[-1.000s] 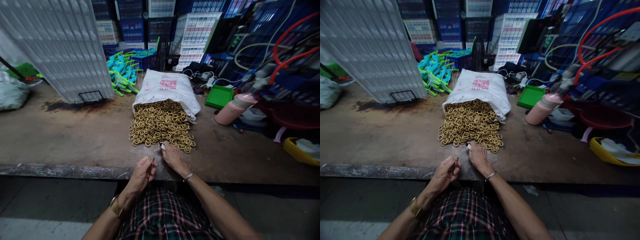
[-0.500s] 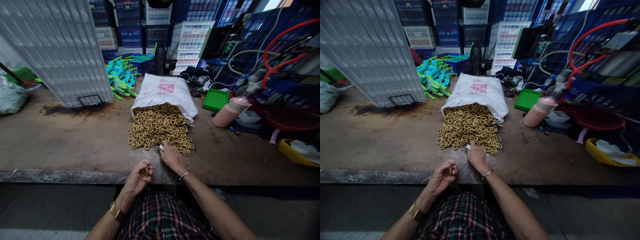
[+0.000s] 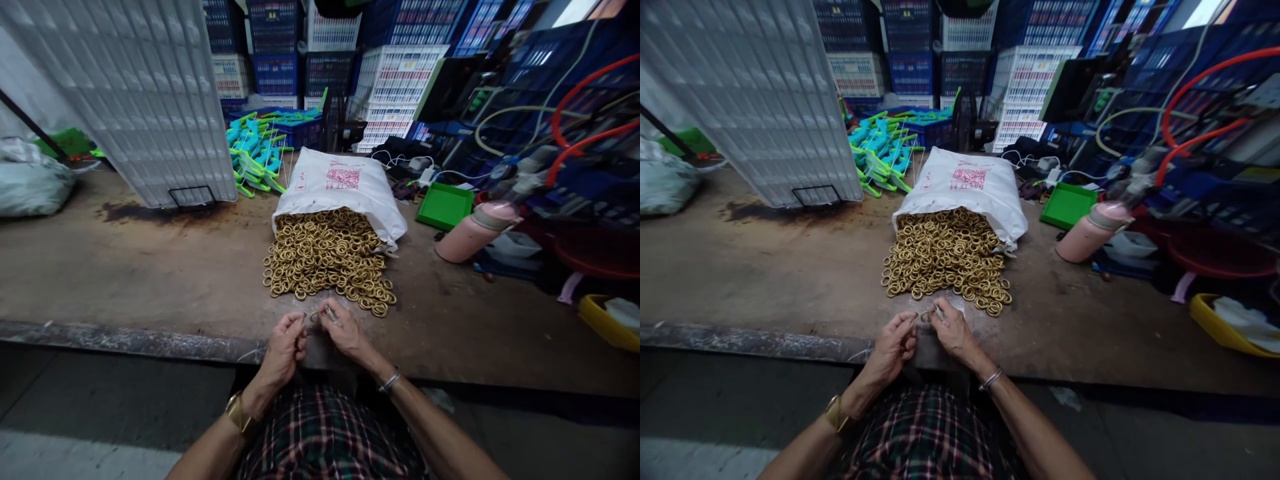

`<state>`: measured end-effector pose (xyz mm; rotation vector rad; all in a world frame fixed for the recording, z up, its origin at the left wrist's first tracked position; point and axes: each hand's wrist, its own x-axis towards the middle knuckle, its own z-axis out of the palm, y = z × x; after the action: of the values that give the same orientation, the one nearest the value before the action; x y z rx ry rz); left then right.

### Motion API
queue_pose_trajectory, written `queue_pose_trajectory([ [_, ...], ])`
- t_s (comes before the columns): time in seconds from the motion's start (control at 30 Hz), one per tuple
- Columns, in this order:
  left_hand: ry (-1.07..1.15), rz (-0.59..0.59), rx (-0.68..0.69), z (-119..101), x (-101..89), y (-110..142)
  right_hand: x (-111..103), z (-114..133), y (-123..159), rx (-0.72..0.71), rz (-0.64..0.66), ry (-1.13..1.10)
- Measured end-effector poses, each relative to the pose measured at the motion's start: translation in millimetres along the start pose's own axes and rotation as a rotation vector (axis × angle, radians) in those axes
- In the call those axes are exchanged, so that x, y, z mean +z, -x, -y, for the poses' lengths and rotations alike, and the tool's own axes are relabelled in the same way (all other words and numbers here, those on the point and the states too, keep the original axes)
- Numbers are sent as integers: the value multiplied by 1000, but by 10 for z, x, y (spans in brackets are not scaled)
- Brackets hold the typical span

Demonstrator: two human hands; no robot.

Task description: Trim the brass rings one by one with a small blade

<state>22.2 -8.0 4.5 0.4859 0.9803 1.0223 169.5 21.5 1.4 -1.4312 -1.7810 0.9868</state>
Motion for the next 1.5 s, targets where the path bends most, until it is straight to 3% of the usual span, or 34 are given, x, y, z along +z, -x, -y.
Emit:
queue_pose_trajectory([
  [0.17, -176, 16, 65, 11, -10, -4, 96, 108, 47, 75, 102, -224],
  [0.33, -277, 33, 73, 28, -59, 17, 112, 145, 20, 124, 78, -160],
  [0.53, -207, 130, 7, 55, -104, -3, 122, 182, 12, 141, 78, -95],
  [0.8, -131, 174, 12, 33, -114, 20, 131, 134, 31, 191, 139, -318],
  [1.0, -120, 211, 30, 57, -143, 23, 146, 123, 32, 197, 167, -352],
  [1.1, -116, 216, 33, 47, -144, 37, 145, 113, 24, 174, 140, -287],
  [1.23, -122, 195, 53, 29, -143, 57, 140, 78, 58, 84, 56, 9],
  [1.37, -177, 187, 89, 41, -174, 51, 162, 46, 139, -75, 154, 261],
  [1.5, -221, 192, 111, 70, -214, 38, 190, 19, 180, -119, 199, 340],
])
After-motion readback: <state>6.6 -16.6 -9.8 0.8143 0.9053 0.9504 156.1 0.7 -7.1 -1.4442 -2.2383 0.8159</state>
